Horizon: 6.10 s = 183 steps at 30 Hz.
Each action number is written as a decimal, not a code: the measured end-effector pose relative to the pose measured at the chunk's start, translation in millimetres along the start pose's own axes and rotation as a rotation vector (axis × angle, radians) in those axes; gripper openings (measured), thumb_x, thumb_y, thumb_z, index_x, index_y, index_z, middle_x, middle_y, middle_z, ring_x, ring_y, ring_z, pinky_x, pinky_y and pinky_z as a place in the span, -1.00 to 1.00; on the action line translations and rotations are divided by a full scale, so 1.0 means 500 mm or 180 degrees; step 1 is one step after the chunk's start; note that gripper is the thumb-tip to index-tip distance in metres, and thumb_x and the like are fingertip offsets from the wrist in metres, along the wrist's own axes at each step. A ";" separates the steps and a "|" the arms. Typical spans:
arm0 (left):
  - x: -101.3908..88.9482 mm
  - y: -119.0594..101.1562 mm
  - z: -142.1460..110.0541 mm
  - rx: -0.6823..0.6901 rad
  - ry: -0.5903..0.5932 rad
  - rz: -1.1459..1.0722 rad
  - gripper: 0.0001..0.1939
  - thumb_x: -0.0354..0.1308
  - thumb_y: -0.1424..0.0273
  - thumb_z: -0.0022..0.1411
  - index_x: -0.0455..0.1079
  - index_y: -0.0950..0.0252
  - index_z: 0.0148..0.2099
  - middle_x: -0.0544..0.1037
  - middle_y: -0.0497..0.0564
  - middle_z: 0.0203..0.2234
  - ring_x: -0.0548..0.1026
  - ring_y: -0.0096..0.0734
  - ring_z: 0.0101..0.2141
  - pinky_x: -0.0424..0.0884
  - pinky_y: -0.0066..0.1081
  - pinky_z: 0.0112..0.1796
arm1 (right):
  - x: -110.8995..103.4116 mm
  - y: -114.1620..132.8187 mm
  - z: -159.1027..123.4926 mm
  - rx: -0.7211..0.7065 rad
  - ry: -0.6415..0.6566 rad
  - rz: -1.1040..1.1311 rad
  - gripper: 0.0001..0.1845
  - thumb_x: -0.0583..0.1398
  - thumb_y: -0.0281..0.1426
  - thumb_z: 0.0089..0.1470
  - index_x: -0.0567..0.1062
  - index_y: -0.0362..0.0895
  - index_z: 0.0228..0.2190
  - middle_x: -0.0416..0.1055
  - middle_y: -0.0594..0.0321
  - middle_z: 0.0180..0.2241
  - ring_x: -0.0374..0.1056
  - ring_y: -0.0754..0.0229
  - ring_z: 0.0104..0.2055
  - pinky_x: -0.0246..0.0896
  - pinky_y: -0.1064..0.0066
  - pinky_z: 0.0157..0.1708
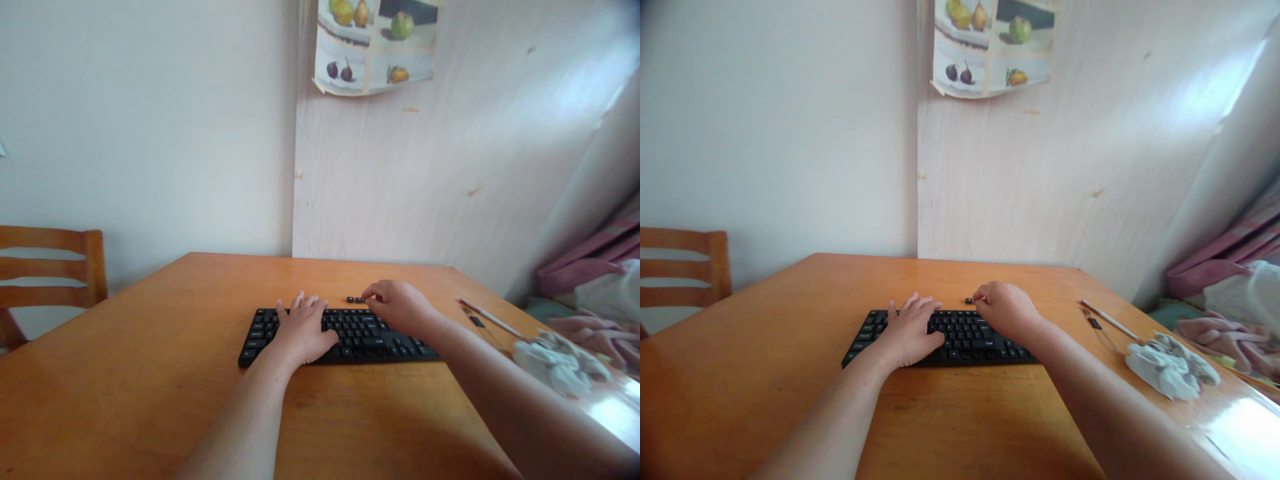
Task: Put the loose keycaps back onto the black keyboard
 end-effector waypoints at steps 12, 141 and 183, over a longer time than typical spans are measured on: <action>0.003 0.003 0.001 0.0039 0.0103 0.0072 -0.33 0.00 0.11 0.07 0.17 0.09 0.25 0.14 0.04 0.31 -0.13 0.09 0.33 -0.31 0.35 0.17 | 0.090 -0.052 0.141 0.0388 0.0704 -0.0313 -0.71 0.22 -0.28 0.04 0.62 -0.05 -0.19 0.52 0.13 -0.09 0.40 0.08 -0.07 0.23 0.37 -0.18; 0.010 -0.024 -0.004 0.0051 -0.0129 0.0050 -0.35 0.01 0.09 0.08 0.20 0.09 0.23 0.15 0.06 0.30 -0.13 0.10 0.33 -0.31 0.37 0.15 | 0.006 -0.057 0.021 0.0106 0.0325 0.0088 -0.70 0.12 -0.39 0.08 0.62 -0.12 -0.23 0.57 0.15 -0.24 0.43 0.15 -0.23 0.21 0.41 -0.25; 0.009 -0.024 -0.001 0.0086 -0.0042 0.0127 -0.37 0.02 0.10 0.08 0.22 0.08 0.21 0.14 0.08 0.31 -0.12 0.15 0.32 -0.26 0.38 0.13 | -0.006 -0.020 -0.047 -0.0487 0.0526 0.0241 -0.76 0.17 -0.31 0.09 0.61 -0.07 -0.26 0.56 0.24 -0.31 0.40 0.22 -0.29 0.15 0.46 -0.30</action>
Point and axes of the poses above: each hand's wrist, its own z-axis towards the middle knuckle, its own x-axis out of the palm, y = z × x, the point moved 1 cm from there along z, towards the middle knuckle
